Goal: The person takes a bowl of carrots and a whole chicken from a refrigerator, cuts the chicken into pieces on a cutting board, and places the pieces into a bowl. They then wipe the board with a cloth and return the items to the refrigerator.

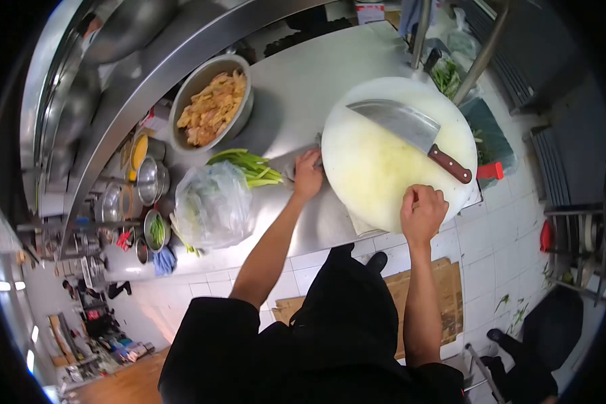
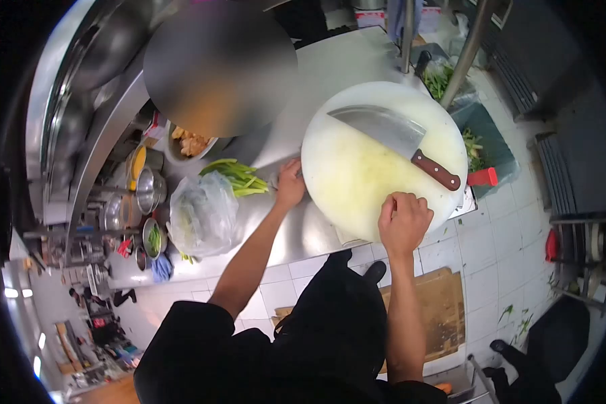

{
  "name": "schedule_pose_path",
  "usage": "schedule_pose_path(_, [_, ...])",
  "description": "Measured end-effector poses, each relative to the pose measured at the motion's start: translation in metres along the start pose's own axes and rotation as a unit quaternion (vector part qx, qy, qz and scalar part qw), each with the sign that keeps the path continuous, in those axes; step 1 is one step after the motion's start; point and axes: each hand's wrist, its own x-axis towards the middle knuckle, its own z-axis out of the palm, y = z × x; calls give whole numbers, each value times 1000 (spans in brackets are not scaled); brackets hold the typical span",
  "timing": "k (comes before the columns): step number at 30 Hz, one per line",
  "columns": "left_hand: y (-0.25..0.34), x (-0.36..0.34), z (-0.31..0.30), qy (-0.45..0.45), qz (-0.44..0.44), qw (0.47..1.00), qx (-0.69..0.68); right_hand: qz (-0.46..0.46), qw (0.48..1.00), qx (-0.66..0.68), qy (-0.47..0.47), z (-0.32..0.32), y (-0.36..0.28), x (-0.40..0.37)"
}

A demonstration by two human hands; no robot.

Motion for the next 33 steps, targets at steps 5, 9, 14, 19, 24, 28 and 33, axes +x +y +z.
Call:
schedule_pose_path(5, [34,-54,19,116,-14,992,40,-1,1000,12,-9,-1,2,-7])
schedule_pose_path(9, [57,-97,20,150,-41,987,44,-8,1000,12,-6,0,3,-7])
schedule_pose_path(14, [37,-120,-38,304,-121,934,-146,7,1000,18,-20,-1,5,-7])
schedule_pose_path(19, [-24,-143,-78,296,-166,936,92,3,999,-5,-32,-1,0,-6])
schedule_pose_path(24, [-7,-151,-35,203,-185,937,214,-10,999,13,-38,-1,4,-10])
schedule_pose_path(28, [40,-144,7,183,-139,956,180,-17,999,10,-33,0,2,-11])
schedule_pose_path(33, [32,-81,22,212,-162,949,169,-23,999,1,-31,0,2,-12])
